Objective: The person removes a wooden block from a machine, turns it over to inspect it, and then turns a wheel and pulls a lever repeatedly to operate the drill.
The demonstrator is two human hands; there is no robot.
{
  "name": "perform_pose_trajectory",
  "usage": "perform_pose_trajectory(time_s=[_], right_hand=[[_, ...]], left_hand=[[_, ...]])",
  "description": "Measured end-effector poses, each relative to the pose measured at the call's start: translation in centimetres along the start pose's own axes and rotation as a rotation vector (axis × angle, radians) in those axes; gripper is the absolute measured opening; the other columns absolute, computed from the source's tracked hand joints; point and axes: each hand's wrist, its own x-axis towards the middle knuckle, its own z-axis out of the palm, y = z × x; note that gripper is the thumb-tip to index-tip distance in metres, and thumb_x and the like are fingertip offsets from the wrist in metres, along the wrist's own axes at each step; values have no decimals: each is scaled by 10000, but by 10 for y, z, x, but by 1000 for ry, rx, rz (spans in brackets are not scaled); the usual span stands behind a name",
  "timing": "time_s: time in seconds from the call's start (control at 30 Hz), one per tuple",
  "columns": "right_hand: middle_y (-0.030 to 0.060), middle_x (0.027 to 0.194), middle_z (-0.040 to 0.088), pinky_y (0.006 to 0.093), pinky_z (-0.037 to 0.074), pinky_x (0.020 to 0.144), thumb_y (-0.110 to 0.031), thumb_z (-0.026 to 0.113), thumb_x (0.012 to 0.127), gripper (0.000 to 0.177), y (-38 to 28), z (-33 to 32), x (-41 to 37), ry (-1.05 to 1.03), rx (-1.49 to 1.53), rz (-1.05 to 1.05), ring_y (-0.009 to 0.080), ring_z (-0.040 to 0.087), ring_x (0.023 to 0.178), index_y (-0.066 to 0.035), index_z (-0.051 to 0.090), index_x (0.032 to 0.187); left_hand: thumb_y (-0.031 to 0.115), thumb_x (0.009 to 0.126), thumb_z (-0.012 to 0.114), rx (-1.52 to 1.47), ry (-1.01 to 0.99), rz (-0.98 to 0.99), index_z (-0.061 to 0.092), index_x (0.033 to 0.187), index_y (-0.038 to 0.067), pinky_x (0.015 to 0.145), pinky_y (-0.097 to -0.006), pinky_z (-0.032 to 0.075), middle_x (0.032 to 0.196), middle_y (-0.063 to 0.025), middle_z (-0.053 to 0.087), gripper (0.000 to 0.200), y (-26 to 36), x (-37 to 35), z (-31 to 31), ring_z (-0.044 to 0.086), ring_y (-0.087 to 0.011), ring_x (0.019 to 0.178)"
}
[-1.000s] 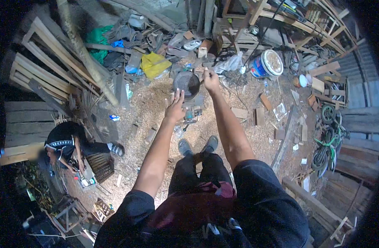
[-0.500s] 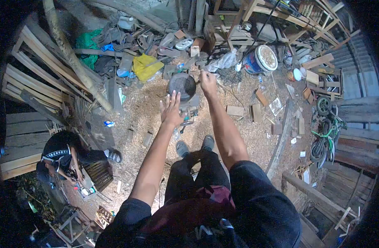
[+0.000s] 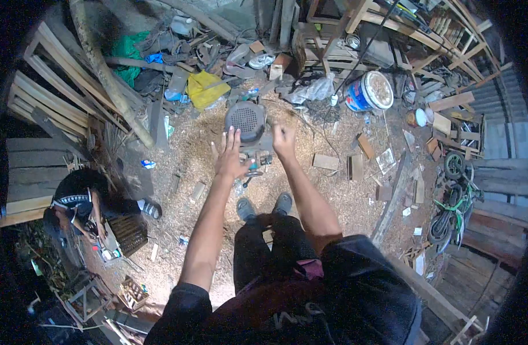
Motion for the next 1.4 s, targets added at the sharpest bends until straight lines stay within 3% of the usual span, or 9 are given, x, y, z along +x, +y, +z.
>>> perform_pose_trajectory(time_s=[0.2,0.43,0.47,0.63,0.8,0.9,1.1,1.27,1.4], right_hand=[[-55,582,470,264,308,499,-201,575,915,363,-16,4,22,-132,134,-22,54,399,559,-44,531,590],[91,725,622,349,432,734,-670,201,959,836,4,-33,56,-743,150,-75,206,578,746,4,622,698],[88,685,602,335,430,683,-634,283,970,754,-5,-31,56,-780,184,-101,192,568,697,-18,610,682],[31,558,533,301,348,484,-380,542,953,522,16,-9,33,-408,171,-233,117,480,519,-8,568,587],[16,519,414,279,297,455,-123,429,930,417,48,4,18,-323,500,-622,105,366,467,-30,431,523],[98,623,478,302,356,513,-191,383,961,333,64,-6,20,-382,403,-679,173,434,529,-24,467,685],[21,535,392,265,282,432,-270,417,989,425,56,8,9,-487,978,-446,102,337,446,-67,433,616],[-13,498,402,253,294,429,-328,532,967,453,44,14,-3,-103,516,-566,87,367,428,-106,454,580],[-5,507,409,260,283,421,-229,497,951,397,53,16,9,-130,549,-626,93,368,426,-106,443,577]], left_hand=[[454,728,737,-113,109,25,77,1541,158,1135,-637,86,1611,-88,46,1088,-5,1,21,127,-359,1461],[441,812,679,-144,270,119,99,1533,109,1115,-654,106,1601,-142,57,983,-18,12,55,149,-382,1451],[440,816,677,-164,285,123,99,1533,106,1115,-653,108,1600,-150,55,979,-18,11,59,154,-384,1449],[349,910,581,-319,470,182,135,1522,78,1114,-646,111,1583,-192,85,805,-20,22,84,158,-407,1442],[255,966,510,-523,803,333,273,1490,98,1092,-667,133,1576,-210,86,597,-26,51,129,143,-449,1433],[221,981,515,-505,938,418,348,1460,88,1138,-495,201,1551,-301,78,525,-25,57,146,157,-443,1435],[104,941,516,-504,985,432,341,1471,87,1124,-462,235,1559,-260,151,558,-17,39,146,206,-439,1421],[143,926,571,-460,1085,573,376,1452,97,1135,-431,256,1525,-260,257,563,-40,40,194,262,-386,1419],[83,887,587,-649,960,386,483,1367,32,1107,-402,319,1377,-225,496,494,-54,18,251,437,-339,1325]])
